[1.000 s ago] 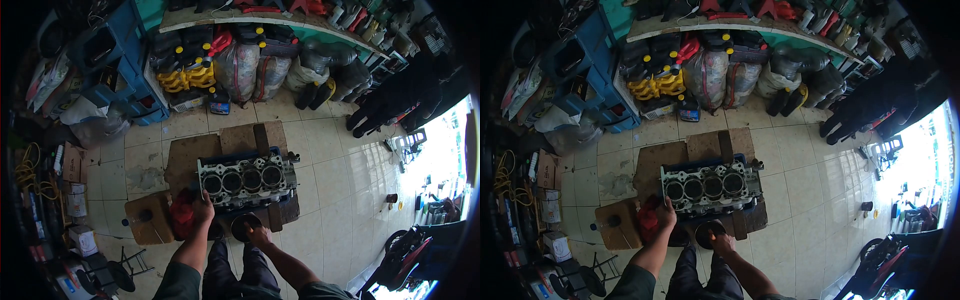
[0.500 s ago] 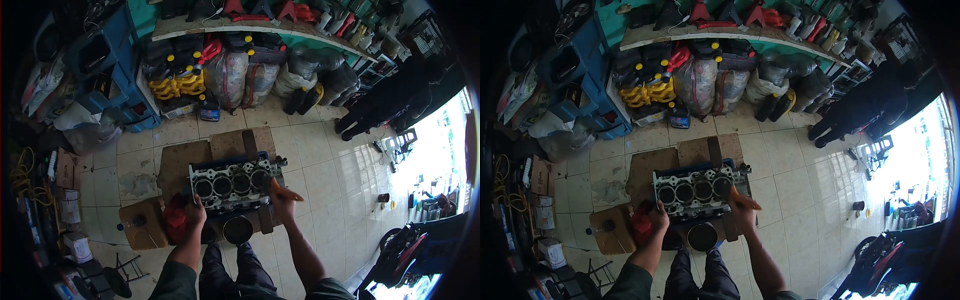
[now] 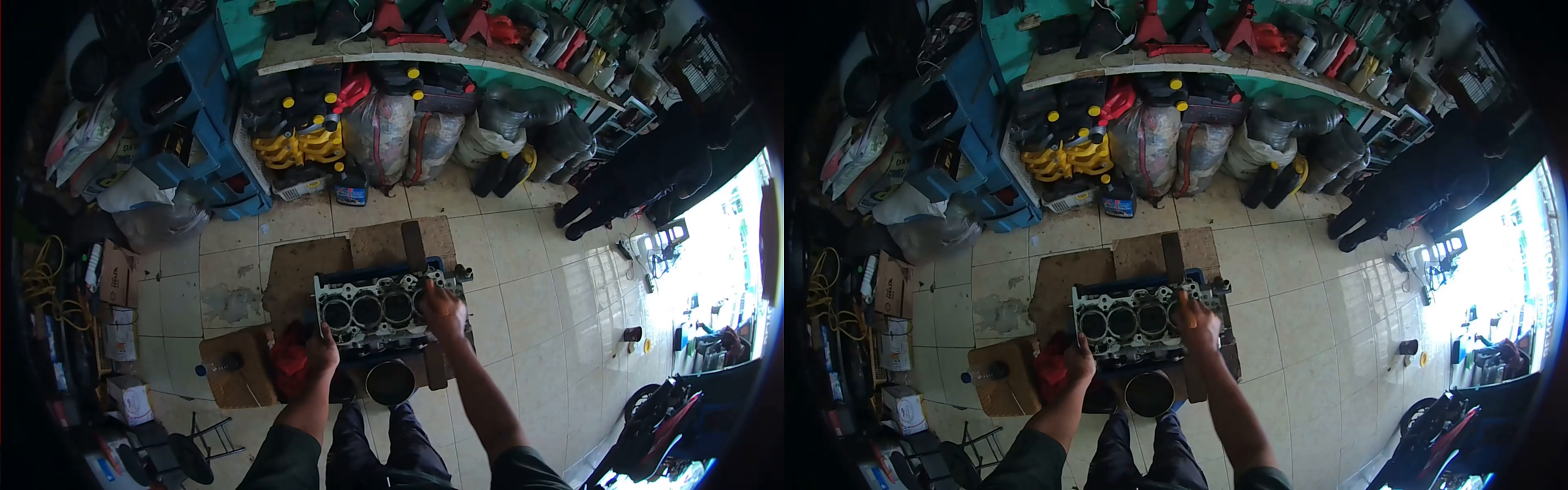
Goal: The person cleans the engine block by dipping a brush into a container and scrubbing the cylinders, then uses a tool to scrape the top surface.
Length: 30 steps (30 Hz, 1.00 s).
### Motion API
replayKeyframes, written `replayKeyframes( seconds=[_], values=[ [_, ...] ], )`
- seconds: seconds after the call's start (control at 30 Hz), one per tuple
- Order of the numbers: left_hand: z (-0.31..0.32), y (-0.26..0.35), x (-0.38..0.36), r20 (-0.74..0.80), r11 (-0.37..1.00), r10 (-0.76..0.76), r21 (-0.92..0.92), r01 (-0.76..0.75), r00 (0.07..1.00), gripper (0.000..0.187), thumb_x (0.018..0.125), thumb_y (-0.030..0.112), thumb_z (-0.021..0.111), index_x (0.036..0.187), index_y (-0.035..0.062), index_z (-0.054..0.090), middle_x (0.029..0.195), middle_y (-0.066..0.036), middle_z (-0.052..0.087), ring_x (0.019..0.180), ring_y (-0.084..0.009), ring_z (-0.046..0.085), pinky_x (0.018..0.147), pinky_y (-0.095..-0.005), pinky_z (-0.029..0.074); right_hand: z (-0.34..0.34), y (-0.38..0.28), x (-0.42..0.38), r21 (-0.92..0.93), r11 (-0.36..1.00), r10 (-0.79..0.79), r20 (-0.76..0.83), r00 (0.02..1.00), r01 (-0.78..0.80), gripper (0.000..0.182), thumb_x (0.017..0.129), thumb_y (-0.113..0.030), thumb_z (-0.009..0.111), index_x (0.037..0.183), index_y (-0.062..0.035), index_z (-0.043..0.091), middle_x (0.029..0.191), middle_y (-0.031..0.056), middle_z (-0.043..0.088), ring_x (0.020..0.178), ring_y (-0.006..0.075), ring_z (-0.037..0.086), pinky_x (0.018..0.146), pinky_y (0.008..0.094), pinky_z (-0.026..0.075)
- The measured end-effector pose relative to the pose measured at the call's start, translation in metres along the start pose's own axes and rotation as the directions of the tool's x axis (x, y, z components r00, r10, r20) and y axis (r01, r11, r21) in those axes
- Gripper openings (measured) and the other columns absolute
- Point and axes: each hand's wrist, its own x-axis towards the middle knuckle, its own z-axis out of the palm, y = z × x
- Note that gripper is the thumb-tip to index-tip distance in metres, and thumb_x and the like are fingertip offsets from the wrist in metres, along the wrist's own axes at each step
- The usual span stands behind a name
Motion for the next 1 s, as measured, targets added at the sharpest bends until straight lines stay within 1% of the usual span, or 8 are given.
replayKeyframes(
  seconds=[0.1, 0.17, 0.33, 0.43, 0.57, 0.7, 0.83, 1.0],
  values=[
    [-0.001, 0.002, -0.003, -0.028, 0.999, 0.016, -0.028, -0.017, 0.999, 0.065, 0.110, 0.056, 0.038, 0.106, -0.0010, 0.068, 0.091, -0.033, 0.069, 0.094, -0.0579, 0.064, 0.076, -0.0621, 0.050, 0.010, 0.004, 0.000, -0.110, 0.994, -0.001, -0.098, 0.995, -0.010, 0.019, 0.094, -0.026, 0.068, 0.093, -0.0084, 0.063, 0.088, 0.0175, 0.070, 0.078, 0.0443, 0.070, 0.067, 0.0554, 0.056],
    [0.000, 0.000, -0.001, -0.033, 0.998, 0.032, -0.053, -0.033, 0.999, 0.065, 0.110, 0.056, 0.038, 0.106, -0.0011, 0.068, 0.092, -0.034, 0.069, 0.095, -0.0582, 0.063, 0.076, -0.0625, 0.050, 0.025, -0.021, -0.002, -0.037, 0.951, 0.302, -0.110, 0.947, -0.308, 0.023, 0.096, -0.031, 0.067, 0.099, -0.0085, 0.064, 0.089, 0.0174, 0.070, 0.078, 0.0440, 0.070, 0.067, 0.0557, 0.056],
    [-0.002, 0.003, -0.001, 0.000, 1.000, -0.013, -0.012, 0.013, 1.000, 0.064, 0.110, 0.055, 0.038, 0.106, -0.0012, 0.068, 0.093, -0.034, 0.069, 0.095, -0.0581, 0.064, 0.078, -0.0628, 0.050, 0.002, 0.013, 0.000, -0.077, 0.997, 0.033, 0.043, 0.999, -0.029, 0.049, 0.092, -0.023, 0.072, 0.140, -0.0141, 0.061, 0.101, 0.0110, 0.068, 0.093, 0.0346, 0.069, 0.069, 0.0506, 0.056],
    [-0.001, 0.002, 0.000, -0.005, 1.000, 0.000, -0.020, 0.000, 1.000, 0.063, 0.110, 0.054, 0.038, 0.107, -0.0013, 0.067, 0.095, -0.033, 0.070, 0.097, -0.0581, 0.064, 0.079, -0.0630, 0.050, 0.028, -0.009, -0.007, -0.154, 0.961, 0.224, -0.050, 0.973, -0.229, 0.043, 0.092, -0.029, 0.071, 0.132, -0.0133, 0.061, 0.097, 0.0108, 0.067, 0.090, 0.0351, 0.069, 0.074, 0.0494, 0.058],
    [0.002, -0.003, 0.000, -0.025, 0.997, 0.041, -0.057, -0.042, 0.999, 0.062, 0.111, 0.053, 0.037, 0.110, -0.0018, 0.066, 0.098, -0.034, 0.069, 0.098, -0.0582, 0.063, 0.080, -0.0631, 0.050, 0.006, 0.011, 0.000, -0.118, 0.989, -0.087, 0.068, 0.994, 0.094, 0.049, 0.089, -0.028, 0.074, 0.134, -0.0122, 0.060, 0.098, 0.0118, 0.067, 0.091, 0.0376, 0.068, 0.074, 0.0515, 0.057],
    [-0.004, 0.007, -0.001, -0.010, 0.999, 0.029, -0.018, -0.029, 1.000, 0.063, 0.111, 0.054, 0.037, 0.111, -0.0020, 0.067, 0.100, -0.034, 0.069, 0.099, -0.0577, 0.064, 0.081, -0.0635, 0.050, 0.033, -0.007, -0.014, -0.182, 0.976, 0.104, -0.075, 0.992, -0.117, 0.049, 0.092, -0.020, 0.072, 0.139, -0.0147, 0.061, 0.099, 0.0092, 0.068, 0.091, 0.0323, 0.068, 0.074, 0.0498, 0.057],
    [-0.001, 0.005, -0.003, 0.012, 1.000, 0.019, -0.023, -0.019, 1.000, 0.065, 0.111, 0.055, 0.035, 0.111, -0.0016, 0.067, 0.101, -0.034, 0.070, 0.100, -0.0574, 0.064, 0.082, -0.0644, 0.050, 0.004, 0.013, 0.004, -0.256, 0.967, 0.037, 0.148, 0.988, 0.002, 0.048, 0.092, -0.017, 0.072, 0.139, -0.0169, 0.061, 0.098, 0.0087, 0.067, 0.092, 0.0312, 0.068, 0.072, 0.0503, 0.057],
    [-0.002, -0.001, 0.000, -0.009, 0.998, 0.054, -0.024, -0.055, 0.998, 0.066, 0.111, 0.056, 0.034, 0.110, -0.0013, 0.067, 0.098, -0.033, 0.071, 0.098, -0.0574, 0.065, 0.081, -0.0648, 0.051, 0.038, -0.004, -0.013, -0.065, 0.998, -0.003, -0.079, 0.997, -0.002, 0.040, 0.092, -0.018, 0.072, 0.131, -0.0169, 0.067, 0.095, 0.0090, 0.067, 0.087, 0.0333, 0.067, 0.072, 0.0513, 0.055]
  ],
)
